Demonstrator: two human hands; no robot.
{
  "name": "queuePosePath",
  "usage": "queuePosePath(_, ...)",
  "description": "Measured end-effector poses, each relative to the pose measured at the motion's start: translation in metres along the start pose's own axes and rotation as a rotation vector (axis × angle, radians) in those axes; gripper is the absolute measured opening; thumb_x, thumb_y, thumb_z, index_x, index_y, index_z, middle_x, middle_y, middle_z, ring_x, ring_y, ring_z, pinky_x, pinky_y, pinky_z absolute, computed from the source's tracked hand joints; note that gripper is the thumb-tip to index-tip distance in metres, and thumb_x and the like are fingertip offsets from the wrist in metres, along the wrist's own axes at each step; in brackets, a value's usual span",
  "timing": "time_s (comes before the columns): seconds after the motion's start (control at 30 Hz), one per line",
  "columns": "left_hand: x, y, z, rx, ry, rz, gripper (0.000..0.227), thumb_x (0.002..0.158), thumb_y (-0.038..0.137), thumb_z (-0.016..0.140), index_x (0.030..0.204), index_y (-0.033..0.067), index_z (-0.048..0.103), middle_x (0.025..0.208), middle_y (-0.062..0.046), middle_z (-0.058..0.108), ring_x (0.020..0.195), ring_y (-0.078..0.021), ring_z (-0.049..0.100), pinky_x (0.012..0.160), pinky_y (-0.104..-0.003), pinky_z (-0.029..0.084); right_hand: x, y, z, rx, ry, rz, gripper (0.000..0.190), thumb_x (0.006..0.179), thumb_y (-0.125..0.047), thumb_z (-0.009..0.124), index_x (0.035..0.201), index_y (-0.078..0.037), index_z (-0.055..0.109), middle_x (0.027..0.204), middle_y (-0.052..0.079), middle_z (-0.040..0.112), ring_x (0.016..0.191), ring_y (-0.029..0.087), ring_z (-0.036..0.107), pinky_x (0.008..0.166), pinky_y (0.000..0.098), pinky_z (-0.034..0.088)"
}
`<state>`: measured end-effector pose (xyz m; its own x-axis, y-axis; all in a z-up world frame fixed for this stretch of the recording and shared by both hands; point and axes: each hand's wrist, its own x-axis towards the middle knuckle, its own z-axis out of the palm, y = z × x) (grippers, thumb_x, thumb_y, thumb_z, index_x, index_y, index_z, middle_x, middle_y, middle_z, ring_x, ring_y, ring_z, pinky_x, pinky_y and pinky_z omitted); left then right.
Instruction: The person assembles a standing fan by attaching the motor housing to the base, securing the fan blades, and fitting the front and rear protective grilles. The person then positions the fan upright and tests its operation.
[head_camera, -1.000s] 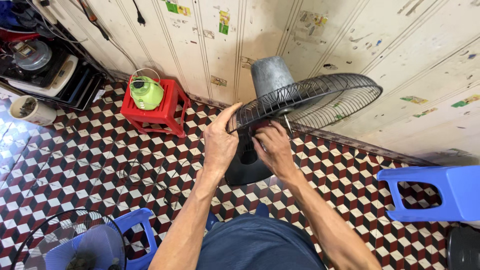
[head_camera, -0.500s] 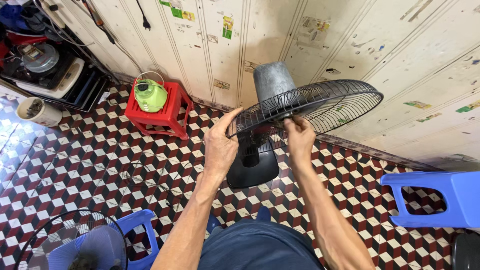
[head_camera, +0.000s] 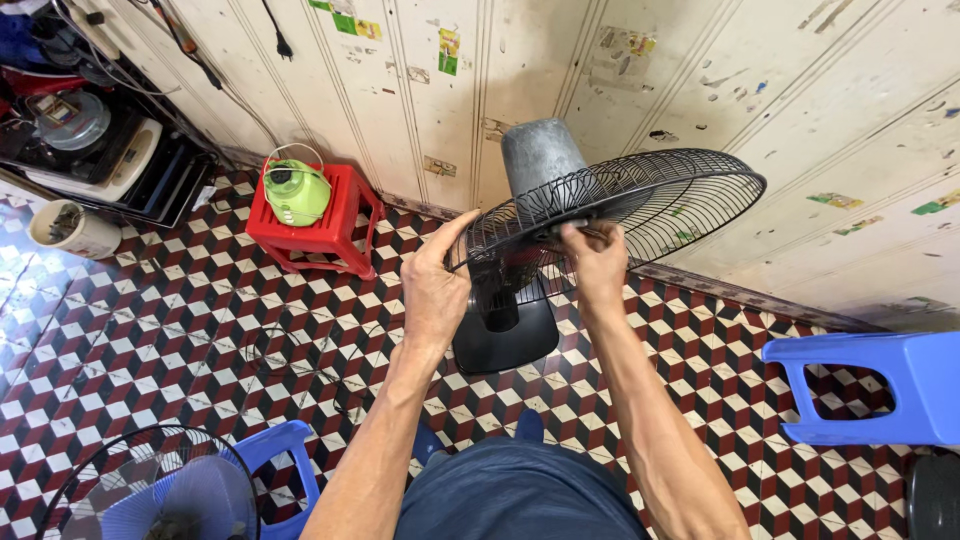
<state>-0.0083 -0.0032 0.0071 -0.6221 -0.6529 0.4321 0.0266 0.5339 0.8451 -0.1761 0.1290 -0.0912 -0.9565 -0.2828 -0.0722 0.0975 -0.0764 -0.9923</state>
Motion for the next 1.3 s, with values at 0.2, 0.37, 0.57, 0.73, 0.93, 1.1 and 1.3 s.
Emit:
queuePosePath(0.2,0.003,-0.002,0.004,-0.006,0.024,-0.058,0.030,0.097,-0.004,0.060,0.123,0.0048,0.071,0.110,-0.014,0.078,0.100,-0.0199,0.078,0.082,-0.031,0.059,-0.037,-0.016,-0.020,-0.486,0.049,-0.330,0.024,0.097,-0.018,0.067,0.114,-0.001,0.065,0.113,0.012,0.071,0.100,0.023,0.069,0.093,0.0369,0.055)
queuePosePath(0.37,0.003,0.001,0.001,-0.032,0.001,-0.046,0.034,0.094,-0.008,0.064,0.125,0.0045,0.070,0.112,-0.014,0.077,0.102,-0.0193,0.076,0.084,-0.029,0.059,0.002,-0.015,-0.029,-0.098,0.039,0.251,0.027,0.100,-0.026,0.065,0.110,-0.001,0.070,0.110,0.017,0.074,0.096,0.022,0.069,0.095,0.0345,0.053)
queuePosePath(0.57,0.004,0.004,-0.001,-0.058,0.005,-0.049,0.052,0.081,-0.019,0.058,0.126,0.0046,0.070,0.114,-0.014,0.077,0.104,-0.0198,0.076,0.089,-0.030,0.059,0.009,-0.010,-0.004,0.329,-0.096,0.366,0.037,0.094,-0.022,0.069,0.118,0.004,0.060,0.106,0.011,0.074,0.097,0.020,0.072,0.092,0.0377,0.059)
queuePosePath(0.73,0.005,0.005,0.001,-0.013,0.000,-0.049,0.055,0.078,-0.020,0.057,0.126,0.0053,0.070,0.114,-0.014,0.077,0.103,-0.0197,0.076,0.088,-0.030,0.058,-0.039,-0.023,0.011,-0.601,-0.034,-0.788,0.023,0.090,-0.009,0.072,0.108,-0.003,0.059,0.110,0.013,0.069,0.103,0.028,0.066,0.093,0.0393,0.053)
queuePosePath(0.93,0.004,0.005,-0.001,-0.076,-0.010,-0.037,0.054,0.079,-0.020,0.055,0.125,0.0044,0.070,0.116,-0.013,0.077,0.105,-0.0203,0.076,0.091,-0.030,0.058,-0.045,-0.022,0.005,-0.501,0.187,-0.479,0.012,0.102,-0.014,0.067,0.108,-0.003,0.068,0.102,0.010,0.070,0.097,0.025,0.065,0.091,0.0397,0.053)
queuePosePath(1.1,0.001,0.005,0.000,-0.073,0.002,-0.004,0.055,0.077,-0.021,0.056,0.125,0.0035,0.070,0.117,-0.013,0.076,0.107,-0.0203,0.075,0.094,-0.030,0.057,0.005,-0.010,-0.013,0.124,0.134,0.313,0.028,0.100,-0.022,0.063,0.116,0.000,0.062,0.104,0.011,0.072,0.097,0.023,0.070,0.090,0.0369,0.056)
queuePosePath(1.3,0.001,0.005,-0.002,-0.062,-0.004,-0.021,0.052,0.082,-0.020,0.056,0.126,0.0050,0.070,0.116,-0.012,0.077,0.104,-0.0184,0.075,0.091,-0.029,0.059,-0.002,0.012,-0.012,0.001,0.005,0.017,0.035,0.093,-0.013,0.071,0.121,0.006,0.062,0.113,0.012,0.069,0.104,0.019,0.065,0.096,0.0328,0.052)
